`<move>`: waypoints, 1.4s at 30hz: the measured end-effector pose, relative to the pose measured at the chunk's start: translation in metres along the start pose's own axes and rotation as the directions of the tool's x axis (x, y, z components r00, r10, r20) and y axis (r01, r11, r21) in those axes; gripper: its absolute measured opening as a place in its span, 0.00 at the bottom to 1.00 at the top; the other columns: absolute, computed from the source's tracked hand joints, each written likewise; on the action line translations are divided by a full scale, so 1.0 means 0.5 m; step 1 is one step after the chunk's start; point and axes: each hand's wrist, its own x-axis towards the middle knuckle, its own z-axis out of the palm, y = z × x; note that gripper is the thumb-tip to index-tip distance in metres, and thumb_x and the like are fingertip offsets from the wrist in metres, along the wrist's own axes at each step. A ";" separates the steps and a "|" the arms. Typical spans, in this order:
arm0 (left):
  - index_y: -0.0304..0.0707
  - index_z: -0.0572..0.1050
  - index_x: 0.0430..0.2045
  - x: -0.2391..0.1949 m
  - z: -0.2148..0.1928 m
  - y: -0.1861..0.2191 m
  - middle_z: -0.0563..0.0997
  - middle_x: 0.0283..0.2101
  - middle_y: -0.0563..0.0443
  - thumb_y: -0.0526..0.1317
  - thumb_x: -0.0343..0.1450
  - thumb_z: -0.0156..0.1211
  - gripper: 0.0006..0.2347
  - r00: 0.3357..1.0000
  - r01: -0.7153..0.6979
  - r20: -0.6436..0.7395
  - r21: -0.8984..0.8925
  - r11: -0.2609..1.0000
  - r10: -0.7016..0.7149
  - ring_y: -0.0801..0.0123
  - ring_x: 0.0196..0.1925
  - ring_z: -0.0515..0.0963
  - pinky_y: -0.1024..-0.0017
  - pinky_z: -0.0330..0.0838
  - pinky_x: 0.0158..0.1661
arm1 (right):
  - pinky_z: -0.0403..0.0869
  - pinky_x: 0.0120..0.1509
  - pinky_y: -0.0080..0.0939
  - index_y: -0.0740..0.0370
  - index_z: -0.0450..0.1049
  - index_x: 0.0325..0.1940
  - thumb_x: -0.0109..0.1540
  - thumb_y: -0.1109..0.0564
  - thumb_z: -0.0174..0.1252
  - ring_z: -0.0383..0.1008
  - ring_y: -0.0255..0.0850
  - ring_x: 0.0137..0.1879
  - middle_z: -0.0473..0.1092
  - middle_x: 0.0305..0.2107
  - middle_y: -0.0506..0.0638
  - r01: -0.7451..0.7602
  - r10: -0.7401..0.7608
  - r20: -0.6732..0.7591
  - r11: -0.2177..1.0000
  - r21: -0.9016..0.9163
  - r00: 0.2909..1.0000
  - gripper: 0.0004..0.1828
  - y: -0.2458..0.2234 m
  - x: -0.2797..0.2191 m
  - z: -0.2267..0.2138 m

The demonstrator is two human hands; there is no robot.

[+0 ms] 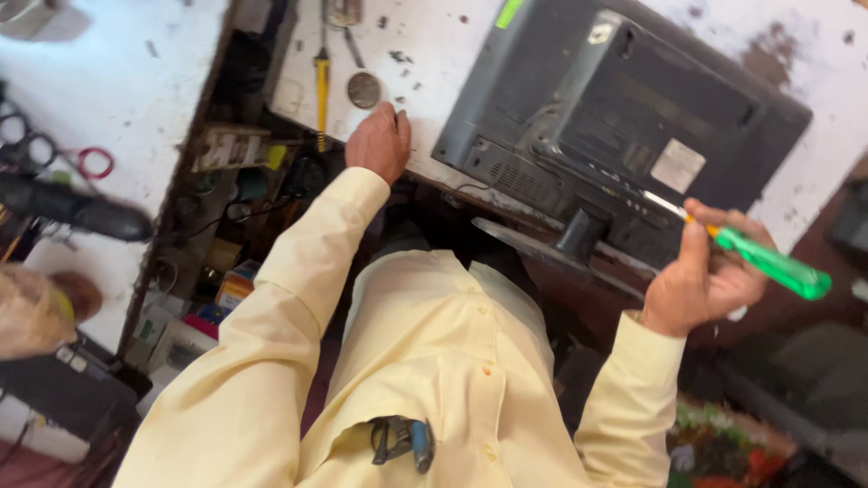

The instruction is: The person uses a green-handled screwdriver to remove multiple screws from the back of a CRT monitor. After removing the screws, the person detaches the rear cover, exposing the internal circuit board. The person then reattaches the cover and tightens the screws again.

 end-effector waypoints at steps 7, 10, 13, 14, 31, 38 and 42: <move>0.20 0.67 0.53 0.021 0.042 -0.036 0.66 0.55 0.19 0.24 0.70 0.52 0.16 0.925 -0.378 -0.010 0.039 0.925 0.379 0.28 0.59 0.64 0.45 0.61 0.60 | 0.77 0.61 0.42 0.71 0.64 0.58 0.68 0.77 0.53 0.77 0.43 0.50 0.74 0.43 0.58 0.148 -0.184 -0.084 0.935 -0.323 0.979 0.16 0.006 0.076 -0.141; 0.22 0.67 0.46 0.031 0.032 -0.045 0.65 0.58 0.18 0.21 0.64 0.49 0.15 0.915 -0.402 0.046 0.023 0.915 0.401 0.27 0.62 0.64 0.47 0.58 0.64 | 0.79 0.59 0.43 0.69 0.65 0.58 0.65 0.75 0.55 0.77 0.43 0.49 0.73 0.42 0.55 -0.016 -0.069 -0.210 0.926 -0.377 0.975 0.18 0.051 0.091 -0.245; 0.22 0.69 0.45 0.028 0.018 -0.049 0.67 0.61 0.25 0.18 0.71 0.49 0.11 0.932 -0.350 0.102 0.003 0.937 0.348 0.33 0.66 0.66 0.51 0.63 0.70 | 0.73 0.58 0.52 0.68 0.68 0.51 0.58 0.76 0.62 0.77 0.51 0.50 0.72 0.42 0.58 -0.041 -0.137 -0.122 0.484 -0.874 0.983 0.20 0.122 0.066 -0.346; 0.22 0.70 0.43 0.028 0.012 -0.048 0.67 0.62 0.26 0.19 0.72 0.50 0.08 0.921 -0.384 0.088 0.034 0.923 0.380 0.34 0.65 0.67 0.53 0.65 0.68 | 0.73 0.55 0.53 0.68 0.68 0.48 0.58 0.73 0.63 0.77 0.53 0.47 0.73 0.39 0.59 -0.150 -0.018 -0.179 0.468 -0.871 0.984 0.17 0.154 0.058 -0.367; 0.27 0.75 0.43 -0.018 -0.060 0.234 0.76 0.55 0.35 0.29 0.76 0.58 0.04 0.885 -0.448 0.080 -0.115 0.886 0.458 0.56 0.50 0.80 0.65 0.80 0.51 | 0.76 0.55 0.46 0.66 0.75 0.48 0.63 0.64 0.69 0.78 0.50 0.48 0.75 0.42 0.57 -0.120 0.234 0.059 0.677 -0.726 0.970 0.12 0.240 0.093 -0.391; 0.33 0.80 0.39 -0.064 0.010 0.448 0.81 0.46 0.43 0.37 0.71 0.66 0.07 0.404 -0.769 0.410 -0.332 0.547 0.818 0.50 0.50 0.80 0.59 0.75 0.51 | 0.64 0.69 0.57 0.73 0.69 0.63 0.45 0.46 0.81 0.62 0.57 0.66 0.63 0.59 0.62 0.402 0.222 0.633 0.609 -0.684 0.742 0.50 0.156 0.034 -0.284; 0.36 0.80 0.39 -0.076 0.043 0.481 0.81 0.44 0.45 0.38 0.68 0.66 0.09 0.391 -0.764 0.561 -0.244 0.597 0.730 0.50 0.49 0.79 0.56 0.74 0.48 | 0.61 0.73 0.55 0.69 0.68 0.67 0.48 0.56 0.79 0.61 0.58 0.68 0.62 0.61 0.60 0.280 0.270 0.522 0.602 -0.747 0.809 0.46 0.171 0.006 -0.256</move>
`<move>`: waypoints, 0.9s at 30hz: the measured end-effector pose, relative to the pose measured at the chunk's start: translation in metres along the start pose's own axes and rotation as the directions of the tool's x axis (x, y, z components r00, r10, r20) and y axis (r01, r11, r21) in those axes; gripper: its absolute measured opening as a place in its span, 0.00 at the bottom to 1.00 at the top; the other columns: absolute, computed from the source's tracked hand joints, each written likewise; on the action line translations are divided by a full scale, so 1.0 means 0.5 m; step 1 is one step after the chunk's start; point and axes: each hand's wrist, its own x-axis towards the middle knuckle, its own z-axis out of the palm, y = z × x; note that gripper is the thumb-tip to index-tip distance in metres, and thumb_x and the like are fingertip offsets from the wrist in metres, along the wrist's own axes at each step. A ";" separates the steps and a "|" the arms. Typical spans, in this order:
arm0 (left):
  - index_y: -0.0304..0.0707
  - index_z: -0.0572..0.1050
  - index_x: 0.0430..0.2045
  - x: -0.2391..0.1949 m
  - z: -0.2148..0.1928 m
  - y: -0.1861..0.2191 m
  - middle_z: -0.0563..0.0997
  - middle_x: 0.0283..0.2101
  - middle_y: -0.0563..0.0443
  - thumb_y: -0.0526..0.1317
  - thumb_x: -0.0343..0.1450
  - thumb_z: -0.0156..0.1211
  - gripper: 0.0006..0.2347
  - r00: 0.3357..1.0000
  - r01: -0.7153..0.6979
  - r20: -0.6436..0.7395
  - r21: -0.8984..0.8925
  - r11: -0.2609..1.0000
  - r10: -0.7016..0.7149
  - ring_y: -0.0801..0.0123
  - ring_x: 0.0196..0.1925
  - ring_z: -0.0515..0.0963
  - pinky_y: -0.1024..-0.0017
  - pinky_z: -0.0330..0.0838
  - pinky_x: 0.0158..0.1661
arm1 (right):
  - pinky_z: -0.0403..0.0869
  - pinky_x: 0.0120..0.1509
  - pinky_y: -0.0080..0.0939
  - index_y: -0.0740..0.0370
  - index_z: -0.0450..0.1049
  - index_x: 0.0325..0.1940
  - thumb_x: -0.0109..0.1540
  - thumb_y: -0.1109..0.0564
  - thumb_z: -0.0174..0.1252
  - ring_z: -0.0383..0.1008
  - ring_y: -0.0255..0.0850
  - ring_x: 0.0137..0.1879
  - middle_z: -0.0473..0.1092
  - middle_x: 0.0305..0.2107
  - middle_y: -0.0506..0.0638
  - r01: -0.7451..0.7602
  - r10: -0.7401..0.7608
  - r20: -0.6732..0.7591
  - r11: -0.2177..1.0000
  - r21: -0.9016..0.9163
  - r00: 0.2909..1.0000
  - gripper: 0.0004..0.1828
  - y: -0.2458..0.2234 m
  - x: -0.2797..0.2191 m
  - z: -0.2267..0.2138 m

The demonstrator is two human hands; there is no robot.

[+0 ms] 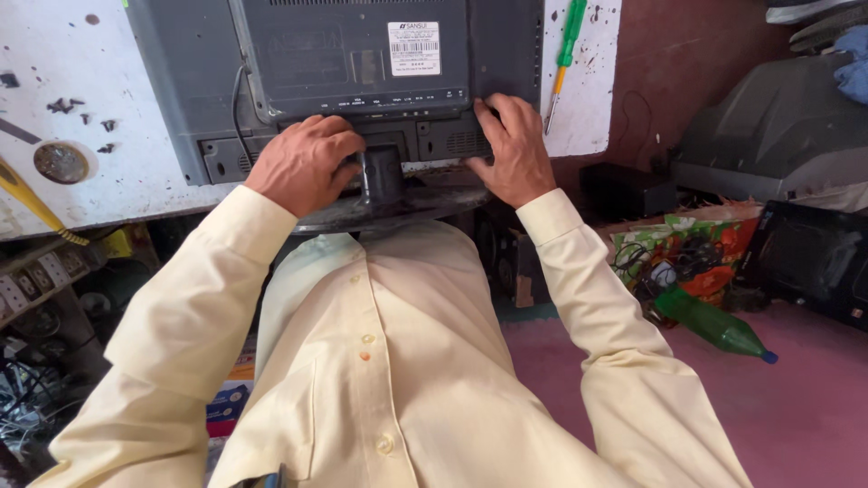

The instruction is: The person uses a green-handled screwdriver to remove multiple screws from the back of a CRT monitor. After removing the screws, the person detaches the rear cover, exposing the internal circuit board. The person then reattaches the cover and tightens the screws again.

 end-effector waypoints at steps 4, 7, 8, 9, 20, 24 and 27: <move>0.35 0.79 0.41 -0.004 0.018 -0.009 0.80 0.46 0.46 0.37 0.69 0.65 0.09 0.998 0.048 -0.028 -0.023 0.999 -0.049 0.50 0.50 0.78 0.57 0.74 0.49 | 0.62 0.71 0.56 0.67 0.68 0.63 0.48 0.58 0.78 0.62 0.58 0.66 0.62 0.58 0.59 0.022 -0.023 -0.021 0.999 -0.037 1.000 0.42 0.010 -0.004 0.005; 0.35 0.80 0.40 -0.018 0.023 -0.018 0.81 0.46 0.45 0.36 0.68 0.65 0.09 0.997 0.067 -0.027 -0.036 0.997 -0.068 0.50 0.50 0.79 0.57 0.74 0.50 | 0.62 0.68 0.57 0.68 0.68 0.60 0.48 0.57 0.77 0.63 0.58 0.64 0.63 0.56 0.59 0.055 -0.055 0.024 0.998 -0.039 0.998 0.40 0.020 0.006 -0.002; 0.35 0.80 0.40 -0.022 0.023 -0.020 0.81 0.46 0.45 0.36 0.68 0.64 0.09 0.997 0.073 -0.026 -0.041 0.996 -0.074 0.50 0.50 0.79 0.57 0.74 0.50 | 0.62 0.68 0.57 0.69 0.68 0.59 0.47 0.57 0.77 0.63 0.57 0.63 0.63 0.56 0.59 0.070 -0.069 0.043 0.997 -0.036 0.997 0.40 0.021 0.011 -0.005; 0.34 0.80 0.41 -0.027 0.023 -0.023 0.81 0.46 0.45 0.36 0.69 0.64 0.09 0.996 0.085 -0.028 -0.044 0.995 -0.086 0.50 0.51 0.79 0.57 0.74 0.50 | 0.62 0.68 0.57 0.68 0.68 0.59 0.47 0.57 0.77 0.63 0.57 0.63 0.63 0.55 0.59 0.069 -0.067 0.052 0.997 -0.036 0.996 0.40 0.020 0.014 -0.008; 0.32 0.80 0.42 -0.089 0.007 -0.040 0.81 0.48 0.42 0.36 0.71 0.63 0.09 0.978 0.196 -0.046 -0.100 0.975 -0.201 0.48 0.51 0.79 0.57 0.74 0.49 | 0.67 0.66 0.52 0.70 0.73 0.60 0.50 0.57 0.77 0.67 0.56 0.60 0.68 0.51 0.58 0.056 -0.068 0.163 0.995 0.079 0.984 0.37 0.009 0.026 -0.062; 0.33 0.80 0.42 -0.111 0.001 -0.048 0.81 0.48 0.43 0.36 0.71 0.63 0.09 0.969 0.231 -0.070 -0.100 0.968 -0.238 0.48 0.51 0.79 0.58 0.75 0.49 | 0.67 0.66 0.53 0.71 0.73 0.60 0.49 0.55 0.77 0.67 0.55 0.61 0.68 0.51 0.57 0.080 -0.086 0.206 0.996 0.039 0.975 0.38 0.007 0.038 -0.073; 0.34 0.79 0.43 -0.130 0.002 -0.054 0.80 0.50 0.44 0.36 0.71 0.64 0.10 0.956 0.276 -0.067 -0.133 0.952 -0.287 0.49 0.50 0.80 0.58 0.75 0.48 | 0.67 0.65 0.53 0.71 0.73 0.60 0.49 0.52 0.77 0.67 0.55 0.60 0.68 0.51 0.57 0.095 -0.102 0.257 0.995 0.038 0.961 0.39 0.009 0.048 -0.079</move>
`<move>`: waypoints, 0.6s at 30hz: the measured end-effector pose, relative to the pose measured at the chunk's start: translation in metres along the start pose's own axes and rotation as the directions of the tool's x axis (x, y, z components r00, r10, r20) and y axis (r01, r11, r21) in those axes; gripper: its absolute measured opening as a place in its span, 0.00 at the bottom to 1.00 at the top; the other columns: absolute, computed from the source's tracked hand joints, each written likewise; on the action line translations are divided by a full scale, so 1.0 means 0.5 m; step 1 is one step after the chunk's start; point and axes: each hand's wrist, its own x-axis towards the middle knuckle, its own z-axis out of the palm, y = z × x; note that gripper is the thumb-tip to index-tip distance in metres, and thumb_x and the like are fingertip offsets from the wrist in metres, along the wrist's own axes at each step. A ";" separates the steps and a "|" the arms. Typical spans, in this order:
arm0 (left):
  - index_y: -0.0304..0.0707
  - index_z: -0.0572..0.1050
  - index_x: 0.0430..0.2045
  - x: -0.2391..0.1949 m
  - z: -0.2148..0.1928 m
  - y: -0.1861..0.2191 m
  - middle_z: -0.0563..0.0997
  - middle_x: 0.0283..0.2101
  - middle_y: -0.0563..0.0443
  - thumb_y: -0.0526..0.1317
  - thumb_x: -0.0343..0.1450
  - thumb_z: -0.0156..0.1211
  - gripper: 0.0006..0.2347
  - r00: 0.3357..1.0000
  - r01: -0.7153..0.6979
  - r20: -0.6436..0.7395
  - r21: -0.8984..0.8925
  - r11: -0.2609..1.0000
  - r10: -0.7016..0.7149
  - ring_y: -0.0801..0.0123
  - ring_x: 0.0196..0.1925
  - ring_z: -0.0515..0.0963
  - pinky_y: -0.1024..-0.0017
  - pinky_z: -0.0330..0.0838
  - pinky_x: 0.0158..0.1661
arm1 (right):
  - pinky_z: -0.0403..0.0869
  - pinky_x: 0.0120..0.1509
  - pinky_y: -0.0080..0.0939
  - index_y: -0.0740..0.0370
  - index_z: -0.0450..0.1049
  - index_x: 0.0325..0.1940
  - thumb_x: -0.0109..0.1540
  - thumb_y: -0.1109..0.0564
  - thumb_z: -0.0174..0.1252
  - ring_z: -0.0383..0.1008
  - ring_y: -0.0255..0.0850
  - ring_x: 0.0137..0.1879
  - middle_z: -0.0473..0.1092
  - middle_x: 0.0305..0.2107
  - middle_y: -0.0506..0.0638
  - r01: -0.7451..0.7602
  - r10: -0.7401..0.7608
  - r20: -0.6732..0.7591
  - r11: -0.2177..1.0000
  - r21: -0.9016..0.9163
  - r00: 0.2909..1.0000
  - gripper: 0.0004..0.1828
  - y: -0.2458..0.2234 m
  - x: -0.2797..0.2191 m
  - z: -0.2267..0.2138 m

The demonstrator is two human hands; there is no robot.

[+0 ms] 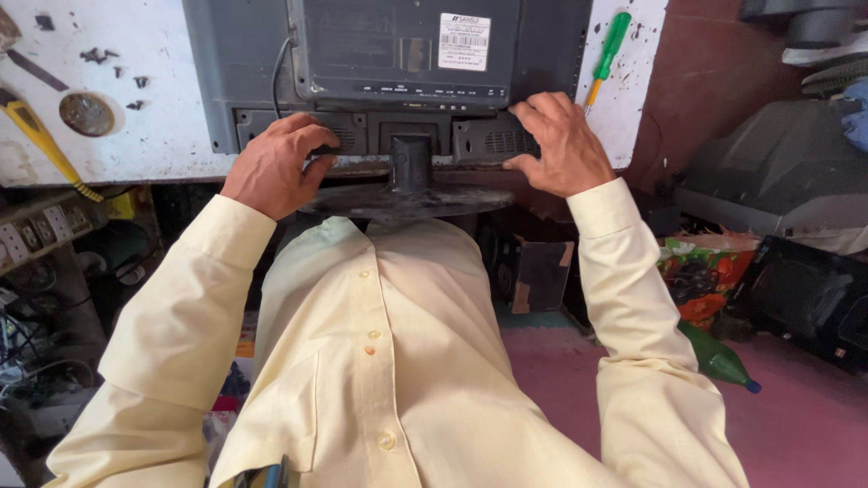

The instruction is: The person uses a green-handled screwdriver to remove multiple screws from the back of a CRT monitor. After removing the screws, the person detaches the rear cover, exposing the internal circuit board. The person then reattaches the cover and tightens the screws again.

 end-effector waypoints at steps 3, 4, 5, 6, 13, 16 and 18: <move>0.34 0.79 0.44 -0.007 -0.001 -0.006 0.79 0.52 0.43 0.36 0.71 0.64 0.10 0.999 0.034 0.002 -0.039 0.999 -0.034 0.50 0.48 0.80 0.58 0.75 0.47 | 0.68 0.65 0.53 0.71 0.74 0.59 0.49 0.50 0.76 0.66 0.54 0.59 0.68 0.50 0.57 0.017 -0.016 0.064 1.000 -0.011 0.998 0.39 0.010 0.012 -0.015; 0.34 0.79 0.44 -0.007 -0.001 -0.006 0.79 0.52 0.43 0.36 0.70 0.64 0.10 1.000 0.024 -0.009 -0.047 0.999 -0.025 0.50 0.48 0.80 0.59 0.75 0.47 | 0.68 0.64 0.52 0.71 0.74 0.60 0.50 0.50 0.76 0.67 0.54 0.58 0.68 0.50 0.56 0.010 -0.009 0.103 1.000 -0.011 0.995 0.39 0.014 0.017 -0.021; 0.34 0.79 0.44 -0.007 -0.001 -0.007 0.79 0.52 0.43 0.35 0.70 0.65 0.10 1.000 0.014 -0.020 -0.055 0.998 -0.015 0.50 0.48 0.80 0.59 0.76 0.47 | 0.69 0.64 0.52 0.71 0.74 0.60 0.50 0.50 0.76 0.67 0.53 0.58 0.68 0.49 0.56 0.004 -0.002 0.142 1.000 -0.012 0.990 0.38 0.017 0.021 -0.028; 0.34 0.78 0.44 -0.006 0.000 -0.007 0.78 0.52 0.43 0.35 0.70 0.65 0.10 0.999 0.036 -0.009 -0.069 0.997 -0.036 0.51 0.48 0.80 0.59 0.76 0.48 | 0.69 0.63 0.51 0.70 0.75 0.59 0.50 0.49 0.76 0.67 0.53 0.57 0.68 0.49 0.55 0.006 -0.004 0.170 1.000 -0.012 0.985 0.38 0.020 0.025 -0.034; 0.34 0.77 0.44 -0.007 -0.001 -0.011 0.78 0.51 0.43 0.34 0.70 0.66 0.10 1.000 0.024 -0.012 -0.068 0.997 -0.025 0.52 0.47 0.80 0.60 0.76 0.47 | 0.71 0.62 0.50 0.67 0.78 0.54 0.46 0.50 0.77 0.69 0.51 0.54 0.71 0.46 0.54 0.117 -0.079 0.222 0.979 -0.164 0.972 0.35 0.012 0.044 -0.052; 0.35 0.77 0.44 -0.008 -0.004 -0.010 0.77 0.51 0.43 0.33 0.70 0.65 0.10 0.996 0.085 0.026 -0.123 0.989 -0.083 0.55 0.44 0.81 0.62 0.76 0.47 | 0.71 0.62 0.51 0.69 0.76 0.53 0.47 0.52 0.77 0.70 0.53 0.53 0.71 0.46 0.56 0.104 -0.074 0.200 0.984 -0.143 0.977 0.34 0.003 0.038 -0.047; 0.35 0.76 0.44 -0.007 -0.005 -0.013 0.77 0.50 0.43 0.33 0.70 0.65 0.10 0.996 0.086 0.019 -0.148 0.985 -0.084 0.56 0.44 0.81 0.62 0.76 0.46 | 0.71 0.62 0.51 0.68 0.74 0.54 0.47 0.53 0.77 0.70 0.54 0.54 0.71 0.46 0.57 0.072 -0.054 0.171 0.992 -0.100 0.984 0.35 -0.003 0.032 -0.040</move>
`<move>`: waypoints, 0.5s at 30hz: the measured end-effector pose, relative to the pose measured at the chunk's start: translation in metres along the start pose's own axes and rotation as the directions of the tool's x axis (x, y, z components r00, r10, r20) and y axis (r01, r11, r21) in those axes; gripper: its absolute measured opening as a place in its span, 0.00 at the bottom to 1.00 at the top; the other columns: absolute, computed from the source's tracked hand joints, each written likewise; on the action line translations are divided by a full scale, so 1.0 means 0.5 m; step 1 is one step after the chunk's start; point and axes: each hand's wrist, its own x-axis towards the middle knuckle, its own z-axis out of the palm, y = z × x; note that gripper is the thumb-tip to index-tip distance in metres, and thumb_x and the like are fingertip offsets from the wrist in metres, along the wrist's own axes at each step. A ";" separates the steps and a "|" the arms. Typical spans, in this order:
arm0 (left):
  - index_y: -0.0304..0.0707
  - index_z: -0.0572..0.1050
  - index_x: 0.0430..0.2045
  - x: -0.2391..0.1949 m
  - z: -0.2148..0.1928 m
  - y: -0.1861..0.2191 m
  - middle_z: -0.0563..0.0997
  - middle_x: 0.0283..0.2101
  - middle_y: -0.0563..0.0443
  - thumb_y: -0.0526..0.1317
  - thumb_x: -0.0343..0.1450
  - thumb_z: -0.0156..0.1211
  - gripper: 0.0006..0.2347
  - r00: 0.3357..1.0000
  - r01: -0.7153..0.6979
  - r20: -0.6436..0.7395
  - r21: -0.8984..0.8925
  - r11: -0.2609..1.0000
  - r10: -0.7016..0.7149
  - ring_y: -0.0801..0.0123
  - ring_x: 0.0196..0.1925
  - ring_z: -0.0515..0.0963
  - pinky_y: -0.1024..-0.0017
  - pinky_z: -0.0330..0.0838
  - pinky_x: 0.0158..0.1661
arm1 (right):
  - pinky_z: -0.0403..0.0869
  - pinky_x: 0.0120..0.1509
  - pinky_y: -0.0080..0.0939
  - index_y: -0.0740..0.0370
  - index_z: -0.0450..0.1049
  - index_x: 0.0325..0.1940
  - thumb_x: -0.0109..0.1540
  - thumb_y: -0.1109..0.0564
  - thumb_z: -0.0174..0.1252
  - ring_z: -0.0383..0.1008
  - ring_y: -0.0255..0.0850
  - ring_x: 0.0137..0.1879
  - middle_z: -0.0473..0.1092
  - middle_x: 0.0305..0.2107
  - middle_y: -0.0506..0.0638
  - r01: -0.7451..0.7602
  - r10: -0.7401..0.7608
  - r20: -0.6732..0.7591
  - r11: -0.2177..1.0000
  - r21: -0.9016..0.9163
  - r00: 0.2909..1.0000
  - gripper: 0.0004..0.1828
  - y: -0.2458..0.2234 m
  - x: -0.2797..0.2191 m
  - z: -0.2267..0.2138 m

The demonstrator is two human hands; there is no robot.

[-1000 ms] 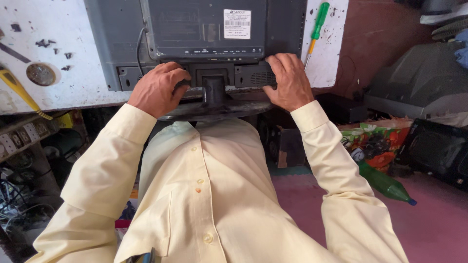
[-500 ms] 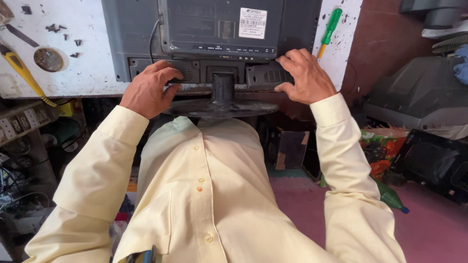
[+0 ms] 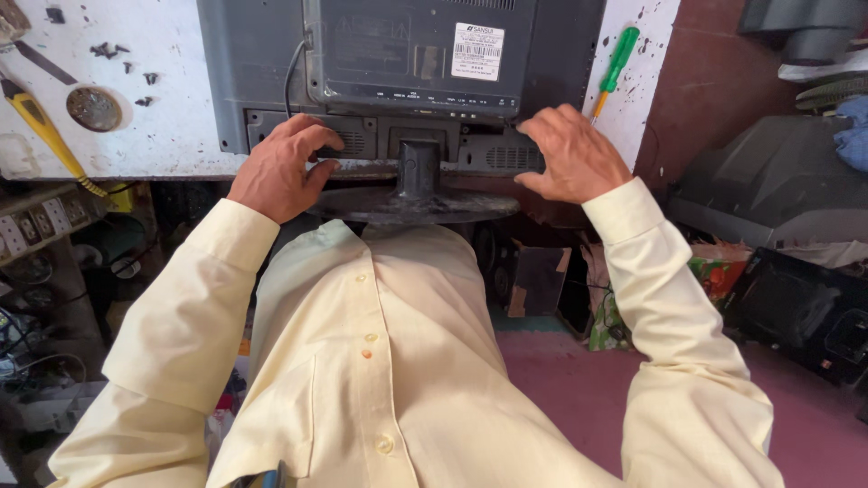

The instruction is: The person uses a green-handled screwdriver to remove multiple screws from the back of a CRT monitor. After removing the screws, the person detaches the rear cover, exposing the internal circuit board. The person then reattaches the cover and tightens the screws again.

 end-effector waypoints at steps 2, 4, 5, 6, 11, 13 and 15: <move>0.35 0.76 0.44 -0.003 0.002 -0.003 0.76 0.50 0.43 0.31 0.69 0.65 0.11 1.000 -0.025 -0.018 -0.022 0.999 0.024 0.54 0.44 0.80 0.62 0.76 0.46 | 0.70 0.62 0.52 0.68 0.73 0.56 0.47 0.54 0.77 0.69 0.55 0.55 0.71 0.47 0.57 -0.029 0.032 -0.035 0.997 0.075 0.999 0.36 -0.006 -0.012 0.008; 0.34 0.74 0.43 -0.010 0.004 -0.007 0.75 0.50 0.42 0.30 0.68 0.66 0.11 0.997 -0.054 -0.050 -0.039 0.998 0.053 0.53 0.45 0.80 0.62 0.75 0.46 | 0.70 0.63 0.51 0.67 0.71 0.58 0.48 0.55 0.76 0.68 0.56 0.57 0.70 0.49 0.58 -0.039 0.045 -0.054 0.995 0.097 0.998 0.37 -0.010 -0.022 0.017; 0.33 0.74 0.43 -0.011 0.004 -0.009 0.75 0.50 0.42 0.30 0.68 0.66 0.12 0.995 -0.075 -0.063 -0.045 0.996 0.072 0.52 0.46 0.80 0.61 0.75 0.46 | 0.70 0.63 0.51 0.67 0.71 0.58 0.48 0.56 0.76 0.68 0.56 0.57 0.69 0.50 0.59 -0.050 0.057 -0.067 0.993 0.108 0.996 0.37 -0.012 -0.029 0.022; 0.34 0.74 0.42 -0.011 0.004 -0.011 0.74 0.49 0.42 0.30 0.68 0.66 0.11 0.997 -0.062 -0.056 -0.044 0.997 0.059 0.52 0.45 0.80 0.61 0.75 0.46 | 0.70 0.64 0.51 0.68 0.71 0.58 0.48 0.57 0.76 0.68 0.56 0.58 0.69 0.50 0.59 -0.059 0.068 -0.071 0.991 0.118 0.995 0.37 -0.014 -0.035 0.028; 0.33 0.73 0.42 -0.004 0.008 -0.021 0.74 0.48 0.41 0.29 0.67 0.66 0.12 0.995 -0.086 -0.060 -0.020 0.996 0.084 0.49 0.47 0.79 0.60 0.75 0.47 | 0.70 0.67 0.50 0.68 0.72 0.63 0.52 0.60 0.73 0.68 0.56 0.61 0.69 0.53 0.58 -0.094 0.115 -0.142 0.985 0.147 0.983 0.36 -0.027 -0.052 0.066; 0.34 0.74 0.44 -0.006 0.013 -0.026 0.74 0.51 0.42 0.30 0.69 0.66 0.12 0.995 -0.073 -0.065 0.004 0.997 0.074 0.49 0.49 0.79 0.60 0.75 0.48 | 0.70 0.68 0.50 0.68 0.71 0.64 0.53 0.61 0.72 0.68 0.56 0.62 0.68 0.54 0.59 -0.115 0.140 -0.189 0.984 0.138 0.972 0.36 -0.037 -0.061 0.086; 0.37 0.75 0.46 -0.013 0.015 -0.030 0.75 0.55 0.42 0.31 0.70 0.66 0.12 0.987 -0.088 -0.130 0.043 0.995 0.093 0.48 0.53 0.78 0.60 0.74 0.51 | 0.69 0.68 0.51 0.69 0.72 0.64 0.53 0.61 0.72 0.68 0.57 0.63 0.68 0.55 0.60 -0.128 0.159 -0.227 0.981 0.142 0.961 0.36 -0.044 -0.067 0.094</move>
